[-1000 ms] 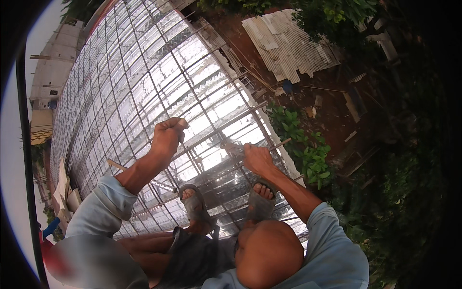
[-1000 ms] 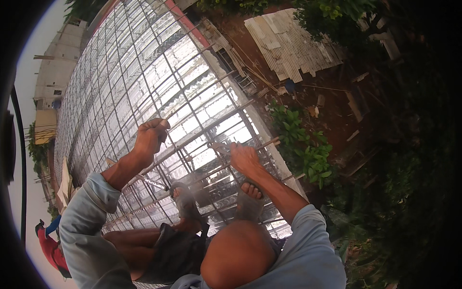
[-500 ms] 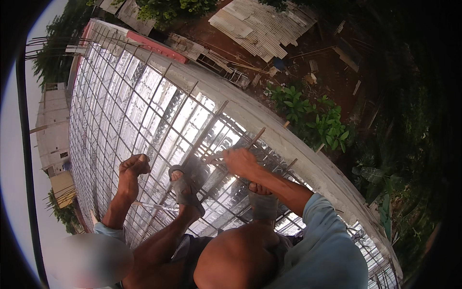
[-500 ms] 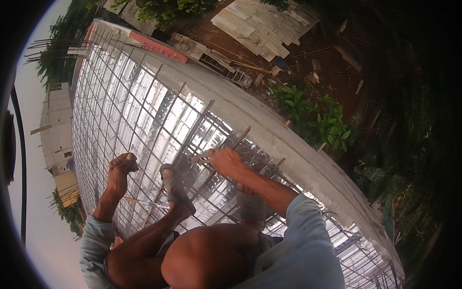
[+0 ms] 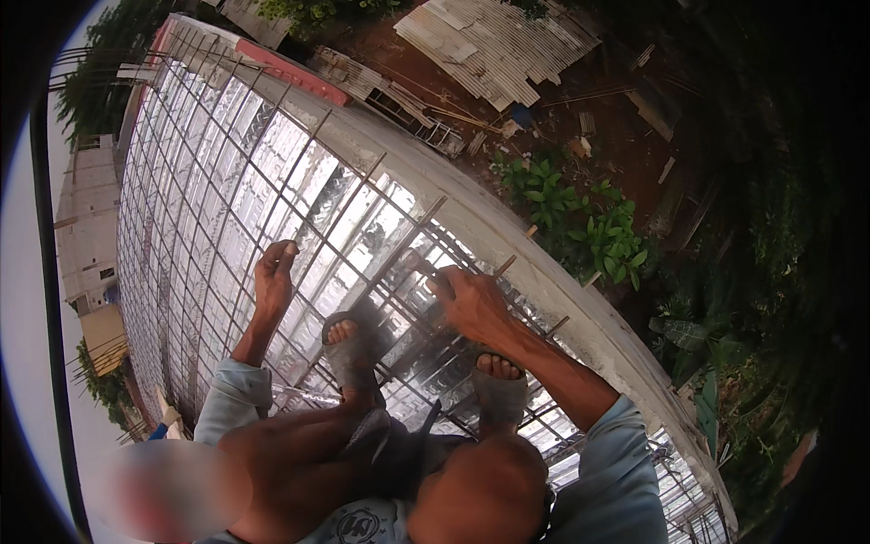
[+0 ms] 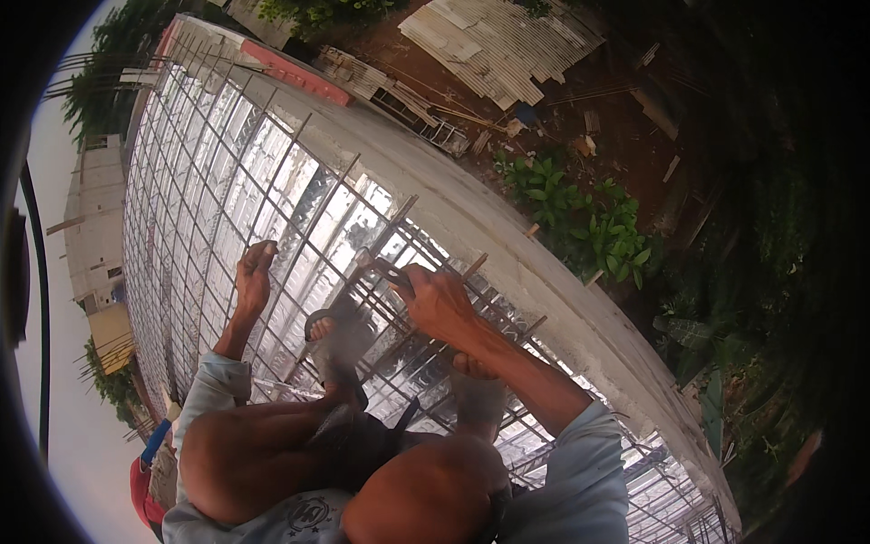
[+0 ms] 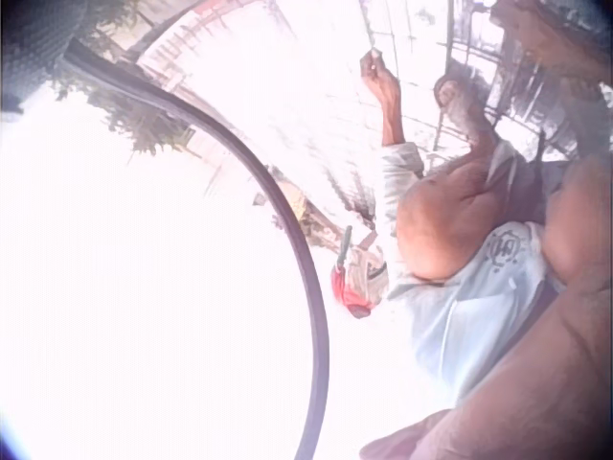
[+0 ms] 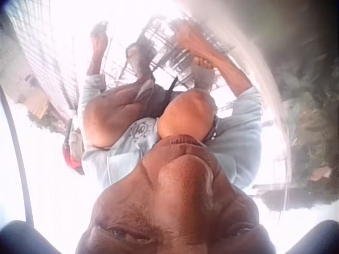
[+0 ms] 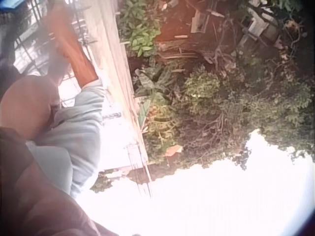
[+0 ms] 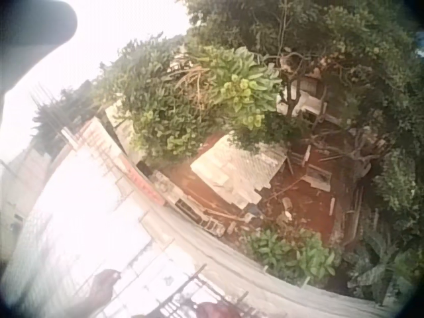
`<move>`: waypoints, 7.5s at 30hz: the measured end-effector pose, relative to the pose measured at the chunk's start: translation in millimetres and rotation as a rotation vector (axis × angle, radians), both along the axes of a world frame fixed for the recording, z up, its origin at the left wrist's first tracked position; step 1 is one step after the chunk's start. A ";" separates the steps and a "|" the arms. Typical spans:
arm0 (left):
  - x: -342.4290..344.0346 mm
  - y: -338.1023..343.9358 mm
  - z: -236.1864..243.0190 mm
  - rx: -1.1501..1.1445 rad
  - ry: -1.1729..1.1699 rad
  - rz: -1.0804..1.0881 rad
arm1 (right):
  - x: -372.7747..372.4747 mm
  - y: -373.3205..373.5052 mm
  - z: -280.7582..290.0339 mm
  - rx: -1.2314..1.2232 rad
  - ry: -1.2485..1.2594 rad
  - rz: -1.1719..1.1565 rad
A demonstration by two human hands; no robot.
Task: The person stands on a metal scaffolding platform and uses a curved metal bar to adjust and tighten the rebar grid. They repeatedly insert the bar into the grid and apply leverage to secure the structure.
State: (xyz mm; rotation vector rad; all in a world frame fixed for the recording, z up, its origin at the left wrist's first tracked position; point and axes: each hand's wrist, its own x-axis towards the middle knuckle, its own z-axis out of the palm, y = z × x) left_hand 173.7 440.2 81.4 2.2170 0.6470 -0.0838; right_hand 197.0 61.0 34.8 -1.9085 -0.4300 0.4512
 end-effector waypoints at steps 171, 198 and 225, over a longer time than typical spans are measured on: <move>53.7 -5.6 -119.1 0.646 -0.181 -0.384 | 262.1 28.4 -194.0 -0.692 -0.820 0.729; 55.1 -6.7 -116.3 0.636 -0.198 -0.393 | 265.1 37.2 -175.3 -0.539 -0.467 0.785; 52.9 -4.6 -114.3 0.625 -0.216 -0.385 | 181.7 32.6 -150.9 -0.416 0.625 0.050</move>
